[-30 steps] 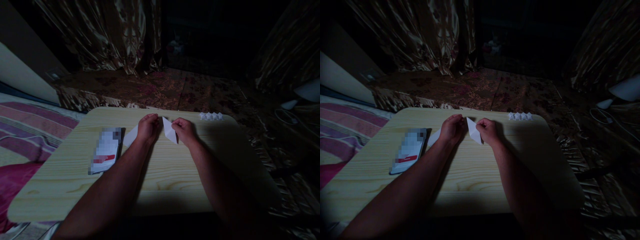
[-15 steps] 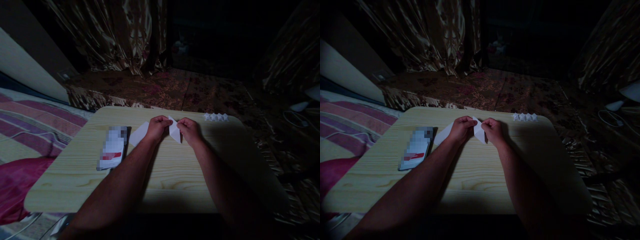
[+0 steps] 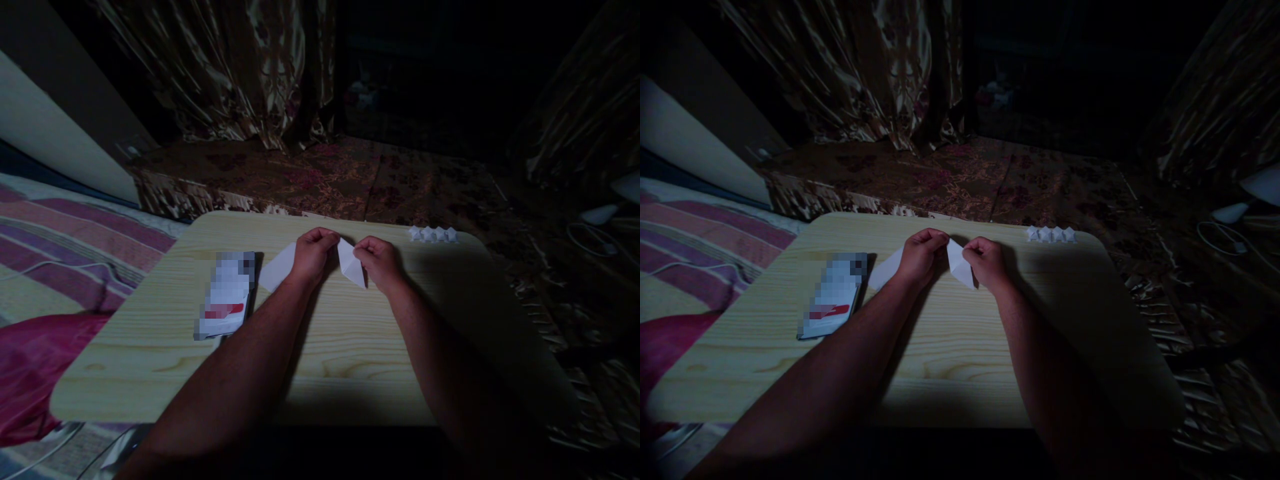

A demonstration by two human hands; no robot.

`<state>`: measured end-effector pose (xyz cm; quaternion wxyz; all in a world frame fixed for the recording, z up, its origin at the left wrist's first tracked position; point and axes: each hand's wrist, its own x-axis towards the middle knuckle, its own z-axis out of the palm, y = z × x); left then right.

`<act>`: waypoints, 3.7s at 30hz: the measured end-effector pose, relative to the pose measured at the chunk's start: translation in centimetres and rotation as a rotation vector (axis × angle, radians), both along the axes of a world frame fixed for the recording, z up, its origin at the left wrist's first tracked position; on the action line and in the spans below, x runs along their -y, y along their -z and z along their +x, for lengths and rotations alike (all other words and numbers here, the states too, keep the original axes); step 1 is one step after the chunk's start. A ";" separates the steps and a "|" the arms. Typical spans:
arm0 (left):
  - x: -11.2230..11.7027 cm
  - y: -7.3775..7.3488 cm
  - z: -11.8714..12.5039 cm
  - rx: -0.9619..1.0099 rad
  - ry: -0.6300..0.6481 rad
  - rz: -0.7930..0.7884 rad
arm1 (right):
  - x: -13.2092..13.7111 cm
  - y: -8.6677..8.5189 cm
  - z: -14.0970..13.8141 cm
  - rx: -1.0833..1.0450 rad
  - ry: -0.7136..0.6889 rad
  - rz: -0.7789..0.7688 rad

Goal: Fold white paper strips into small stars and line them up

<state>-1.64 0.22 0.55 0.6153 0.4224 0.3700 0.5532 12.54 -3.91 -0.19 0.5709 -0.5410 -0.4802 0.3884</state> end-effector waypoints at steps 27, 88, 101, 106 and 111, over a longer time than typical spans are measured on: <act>0.4 0.6 0.4 -0.193 0.034 0.074 | -0.1 -0.5 0.3 -0.141 0.156 0.089; 2.0 0.0 0.5 -0.366 -0.110 0.323 | 1.0 -2.0 -0.4 0.154 0.061 0.199; 1.9 -0.2 0.7 -0.379 -0.160 0.299 | 0.6 -1.5 -0.3 0.175 0.117 0.257; 1.9 -0.3 0.8 -0.361 -0.151 0.283 | 0.7 -1.6 -0.6 0.216 0.128 0.254; 2.0 -0.4 0.8 -0.354 -0.142 0.270 | 0.7 -1.5 -0.7 0.235 0.120 0.251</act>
